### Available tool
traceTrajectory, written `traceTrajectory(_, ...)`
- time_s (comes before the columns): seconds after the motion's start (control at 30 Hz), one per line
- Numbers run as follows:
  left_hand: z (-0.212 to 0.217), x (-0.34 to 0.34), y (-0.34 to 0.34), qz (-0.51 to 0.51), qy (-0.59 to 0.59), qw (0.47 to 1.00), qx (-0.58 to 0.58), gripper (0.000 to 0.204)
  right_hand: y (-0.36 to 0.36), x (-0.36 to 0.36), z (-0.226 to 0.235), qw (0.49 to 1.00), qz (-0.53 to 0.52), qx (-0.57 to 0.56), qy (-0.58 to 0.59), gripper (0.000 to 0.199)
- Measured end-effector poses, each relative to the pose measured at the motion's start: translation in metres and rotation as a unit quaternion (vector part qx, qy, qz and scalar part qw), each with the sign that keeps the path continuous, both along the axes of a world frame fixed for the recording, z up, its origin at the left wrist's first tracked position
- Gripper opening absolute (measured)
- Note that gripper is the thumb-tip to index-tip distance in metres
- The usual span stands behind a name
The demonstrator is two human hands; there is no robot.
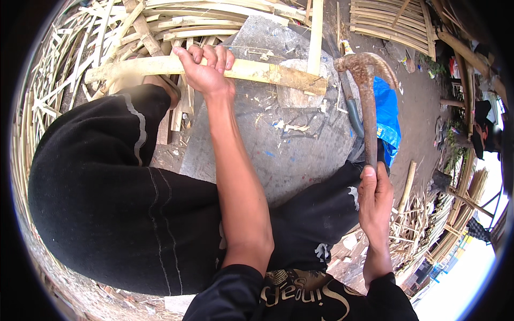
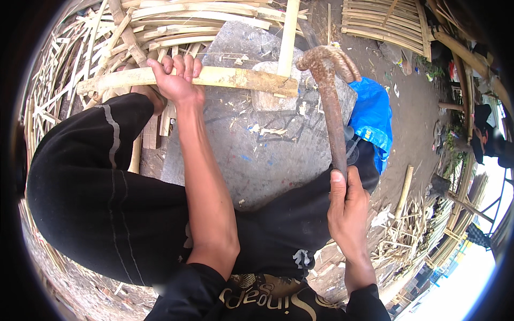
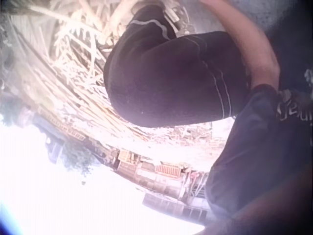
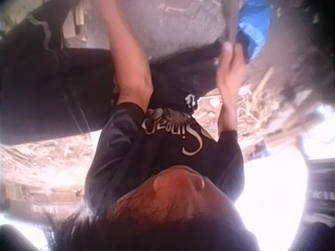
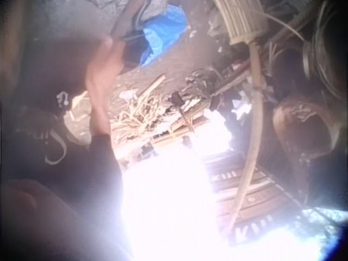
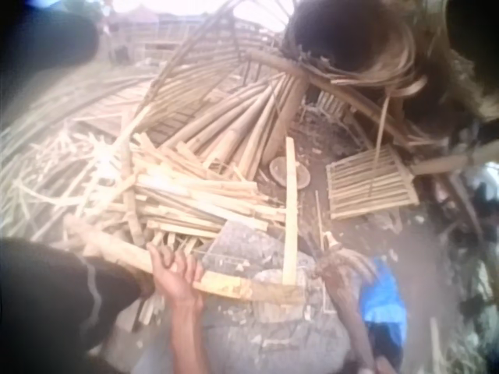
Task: The person constructs a bamboo frame by hammering a nail into the intersection of two bamboo strips and using a large knife to whittle and prepare additional bamboo pieces.
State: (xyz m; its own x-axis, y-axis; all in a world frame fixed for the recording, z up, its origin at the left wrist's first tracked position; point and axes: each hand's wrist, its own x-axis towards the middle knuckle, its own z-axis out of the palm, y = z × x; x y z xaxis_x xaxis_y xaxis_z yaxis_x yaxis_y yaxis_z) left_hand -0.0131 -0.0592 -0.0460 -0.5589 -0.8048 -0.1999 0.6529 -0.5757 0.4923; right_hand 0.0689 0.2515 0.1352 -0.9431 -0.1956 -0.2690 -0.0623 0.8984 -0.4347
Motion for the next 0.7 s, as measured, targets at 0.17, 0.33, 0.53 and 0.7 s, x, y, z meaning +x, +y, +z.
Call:
traceTrajectory(0.17, 0.0, -0.003, 0.001, -0.004, 0.007, 1.0, -0.005, 0.054, -0.003, 0.011, -0.021, 0.986, -0.068, -0.139, 0.059, 0.027)
traceTrajectory(0.33, 0.003, 0.001, 0.002, -0.008, -0.014, 1.0, -0.006, 0.053, -0.004, 0.015, 0.012, 0.993, -0.093, -0.077, 0.009, 0.029)
traceTrajectory(0.53, 0.007, -0.001, 0.002, -0.004, -0.012, 1.0, -0.003, 0.051, -0.005, 0.005, -0.015, 0.998, -0.017, 0.025, -0.051, 0.029)
traceTrajectory(0.7, 0.009, -0.002, 0.001, -0.003, -0.015, 1.0, -0.012, 0.053, -0.001, 0.026, -0.016, 0.969, -0.143, -0.201, -0.028, 0.03)
